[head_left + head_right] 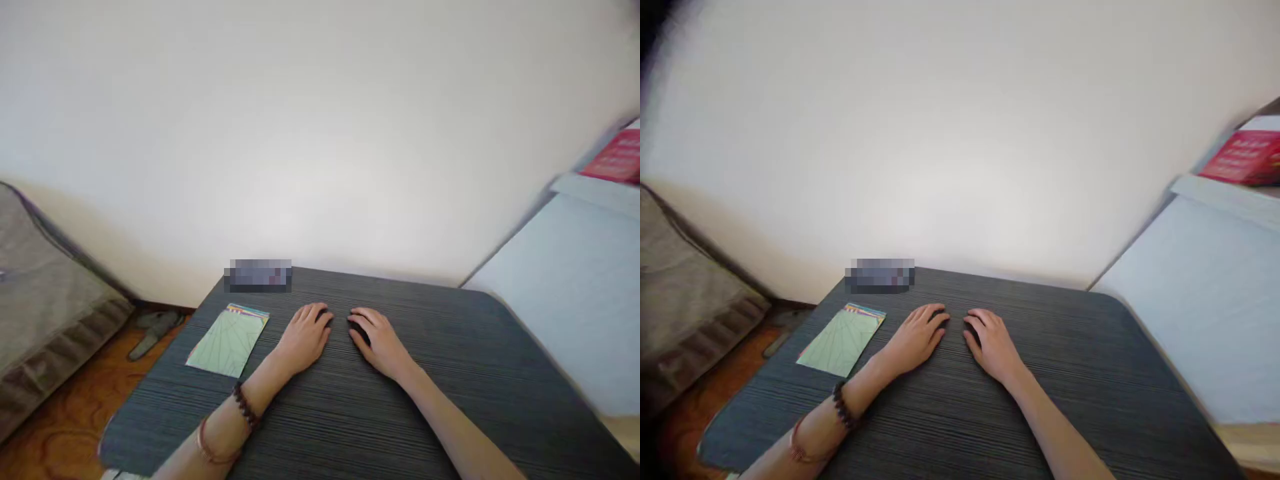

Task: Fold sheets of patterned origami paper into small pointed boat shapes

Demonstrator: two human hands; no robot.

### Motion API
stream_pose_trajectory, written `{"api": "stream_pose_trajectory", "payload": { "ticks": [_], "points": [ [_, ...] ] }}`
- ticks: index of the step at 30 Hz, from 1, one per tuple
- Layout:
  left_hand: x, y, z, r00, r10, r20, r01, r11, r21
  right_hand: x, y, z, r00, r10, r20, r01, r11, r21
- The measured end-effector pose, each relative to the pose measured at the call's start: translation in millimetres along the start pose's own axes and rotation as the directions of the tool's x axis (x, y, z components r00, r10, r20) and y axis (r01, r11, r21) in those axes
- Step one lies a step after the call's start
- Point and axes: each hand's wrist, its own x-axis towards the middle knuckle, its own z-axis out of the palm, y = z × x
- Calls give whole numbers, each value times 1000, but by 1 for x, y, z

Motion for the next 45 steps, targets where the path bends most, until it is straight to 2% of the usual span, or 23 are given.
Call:
{"api": "stream_pose_trajectory", "payload": {
  "ticks": [3, 6, 11, 17, 28, 34, 41, 45],
  "points": [
    [3, 1, -2, 999, -42, -8, 42, 999, 34, 1, 1, 0, 1000, -5, 1, 5, 1000, 5],
    [-2, -2, -6, 990, -138, -28, 140, 987, 74, 1, 1, -1, 1000, -3, 2, 3, 1000, 8],
    [-22, -23, -22, 938, -337, -86, 347, 924, 159, 1, 2, -2, 1000, -2, -2, 2, 1000, 3],
    [-38, -41, -34, 876, -470, -105, 478, 823, 306, 2, 3, -2, 1000, -1, -3, 1, 1000, -13],
    [-50, -48, -34, 827, -552, -107, 553, 765, 330, 3, 6, -2, 1000, -11, -6, 11, 1000, -26],
    [-51, -49, -31, 836, -535, -124, 544, 774, 323, 2, 7, -3, 1000, -10, -9, 10, 1000, -21],
    [-52, -53, -29, 824, -563, -65, 551, 770, 323, 1, 6, -3, 1000, -1, 4, 1, 1000, -21],
    [-51, -50, -34, 815, -578, -39, 557, 763, 328, 2, 5, -5, 1000, -3, 4, 3, 1000, -20]
  ]
}}
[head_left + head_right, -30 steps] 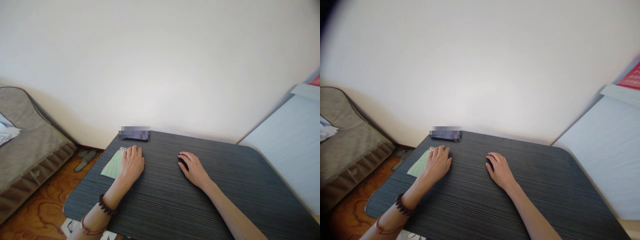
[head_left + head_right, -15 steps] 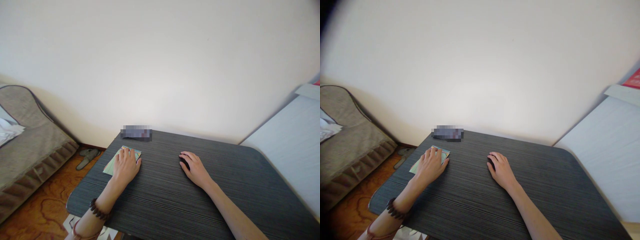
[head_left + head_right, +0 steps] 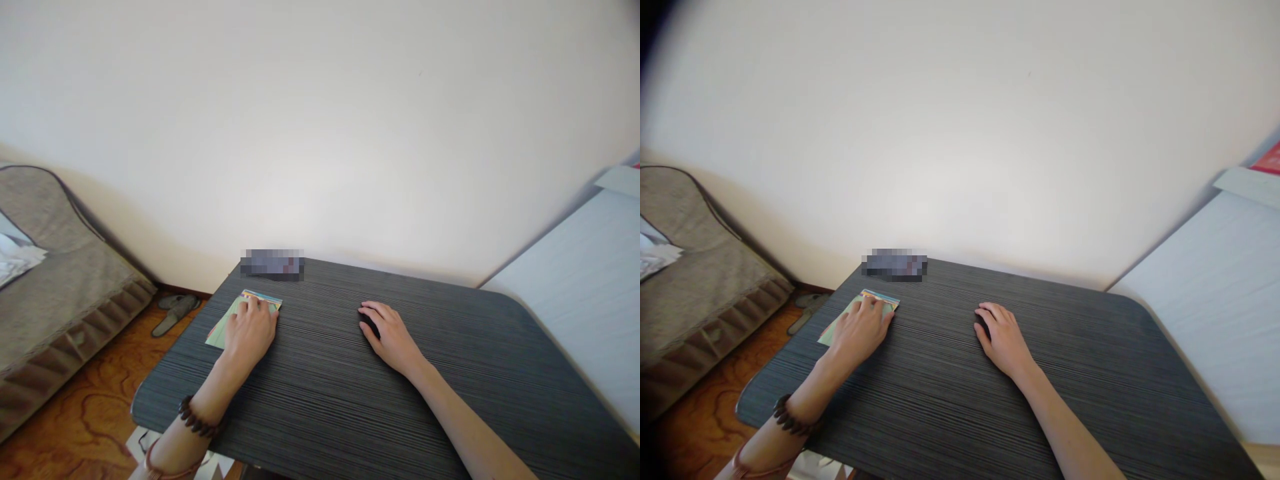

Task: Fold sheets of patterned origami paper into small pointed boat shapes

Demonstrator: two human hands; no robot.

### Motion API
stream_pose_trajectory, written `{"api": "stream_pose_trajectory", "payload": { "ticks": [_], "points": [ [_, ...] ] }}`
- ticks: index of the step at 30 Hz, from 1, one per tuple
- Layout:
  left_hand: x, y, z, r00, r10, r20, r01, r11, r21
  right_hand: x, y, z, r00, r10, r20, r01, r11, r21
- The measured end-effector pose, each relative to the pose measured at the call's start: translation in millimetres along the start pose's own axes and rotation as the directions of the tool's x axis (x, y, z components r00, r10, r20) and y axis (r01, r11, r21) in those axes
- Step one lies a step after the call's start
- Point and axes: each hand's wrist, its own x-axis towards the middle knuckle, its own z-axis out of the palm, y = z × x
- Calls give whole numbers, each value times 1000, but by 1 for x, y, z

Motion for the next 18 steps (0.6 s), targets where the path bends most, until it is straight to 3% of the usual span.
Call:
{"api": "stream_pose_trajectory", "payload": {
  "ticks": [7, 18],
  "points": [
    [2, -1, -15, 990, -47, 134, 55, 996, -64, -1, 0, -2, 1000, -9, -20, 9, 1000, 3],
    [2, -4, -22, 983, -87, 161, 98, 993, -64, -1, 0, -2, 1000, -3, 2, 3, 1000, -3]
  ]
}}
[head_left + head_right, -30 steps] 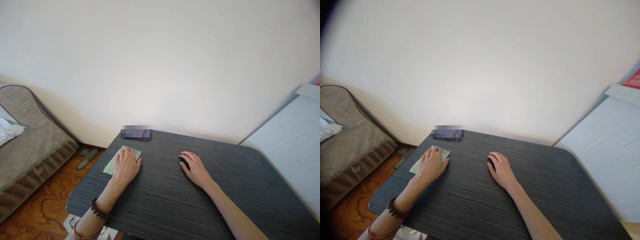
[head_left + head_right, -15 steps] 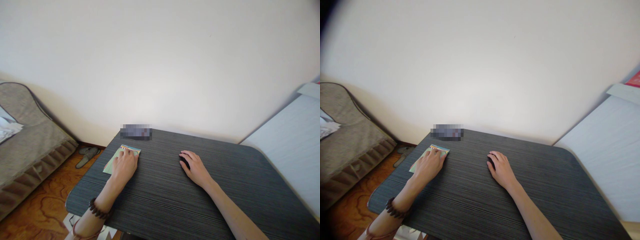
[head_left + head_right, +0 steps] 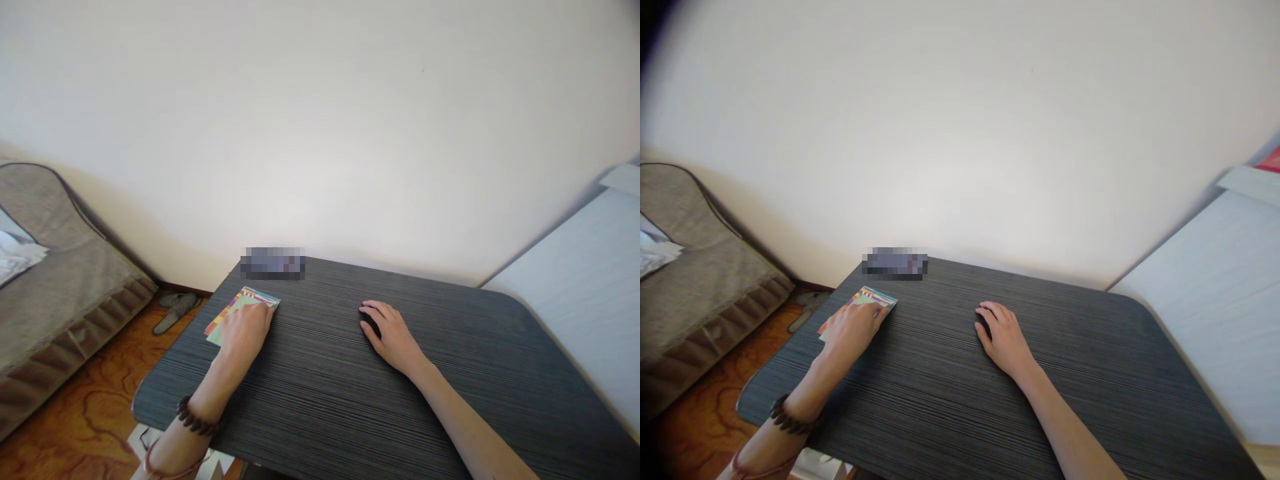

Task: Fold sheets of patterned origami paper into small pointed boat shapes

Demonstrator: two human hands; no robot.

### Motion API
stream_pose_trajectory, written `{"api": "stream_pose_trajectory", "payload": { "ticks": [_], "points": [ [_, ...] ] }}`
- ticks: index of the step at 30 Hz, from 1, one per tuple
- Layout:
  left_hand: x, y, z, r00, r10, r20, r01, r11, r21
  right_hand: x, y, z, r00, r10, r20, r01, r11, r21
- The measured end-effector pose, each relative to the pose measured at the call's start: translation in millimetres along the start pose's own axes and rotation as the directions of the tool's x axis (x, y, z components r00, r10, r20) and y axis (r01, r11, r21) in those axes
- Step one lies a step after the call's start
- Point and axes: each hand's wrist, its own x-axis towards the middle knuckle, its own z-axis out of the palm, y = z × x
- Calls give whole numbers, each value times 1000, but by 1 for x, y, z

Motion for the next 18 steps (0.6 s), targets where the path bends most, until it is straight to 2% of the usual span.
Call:
{"api": "stream_pose_trajectory", "payload": {
  "ticks": [13, 18],
  "points": [
    [-1, 3, -7, 1000, -27, -3, 27, 999, -38, 0, 0, 0, 1000, -1, -8, 1, 1000, 1],
    [1, 2, -4, 999, -34, -2, 34, 998, -48, 0, 1, 1, 1000, -10, -17, 10, 1000, 8]
  ]
}}
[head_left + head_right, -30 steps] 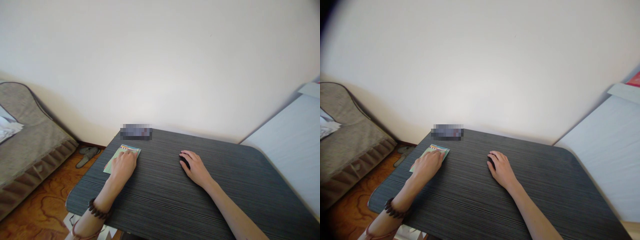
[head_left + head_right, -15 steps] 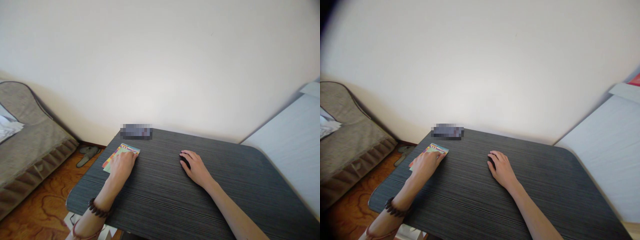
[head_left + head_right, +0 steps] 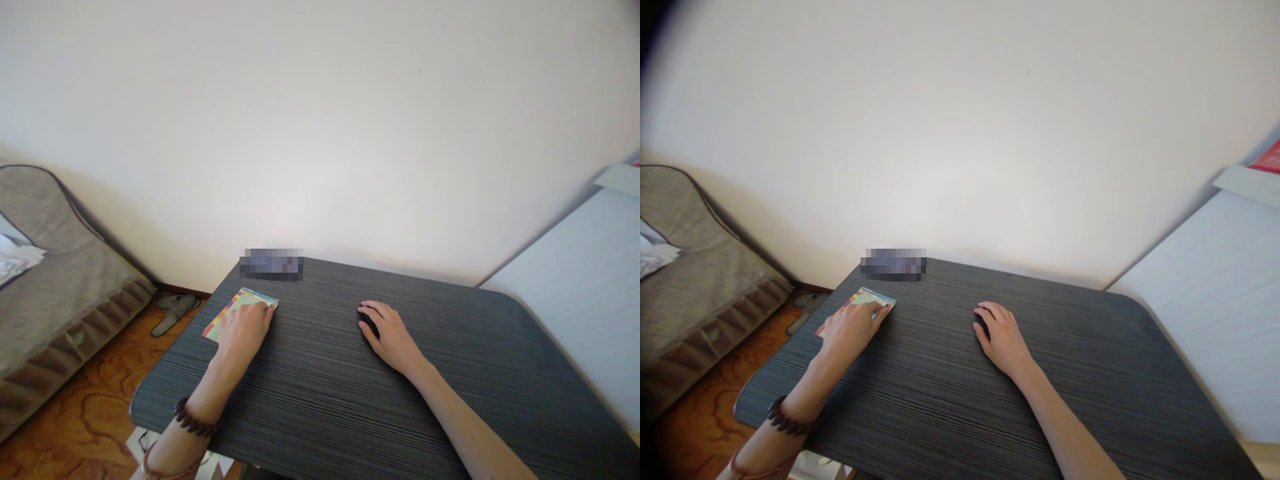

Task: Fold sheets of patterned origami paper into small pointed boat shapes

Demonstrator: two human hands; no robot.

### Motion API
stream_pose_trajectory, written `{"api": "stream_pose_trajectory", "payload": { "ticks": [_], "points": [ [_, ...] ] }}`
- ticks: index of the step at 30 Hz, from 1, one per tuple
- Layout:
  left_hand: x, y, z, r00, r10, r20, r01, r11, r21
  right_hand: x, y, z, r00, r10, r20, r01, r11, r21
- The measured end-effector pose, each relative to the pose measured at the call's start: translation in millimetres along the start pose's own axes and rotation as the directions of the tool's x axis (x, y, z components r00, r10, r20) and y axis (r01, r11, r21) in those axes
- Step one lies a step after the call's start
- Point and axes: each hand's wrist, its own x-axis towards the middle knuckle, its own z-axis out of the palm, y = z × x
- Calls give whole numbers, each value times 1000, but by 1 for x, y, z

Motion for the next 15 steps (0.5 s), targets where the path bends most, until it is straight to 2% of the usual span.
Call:
{"api": "stream_pose_trajectory", "payload": {
  "ticks": [7, 12, 15],
  "points": [
    [2, -4, 3, 1000, 29, 4, -29, 1000, -4, 1, 0, 0, 1000, 5, 6, -5, 1000, -1],
    [1, -3, -4, 1000, -3, 3, 3, 1000, -24, 0, 1, 0, 1000, 0, 0, 0, 1000, 1],
    [-3, -2, -11, 999, -28, -40, 28, 1000, -4, 0, 2, 1, 1000, 1, 2, -1, 1000, 0]
  ]
}}
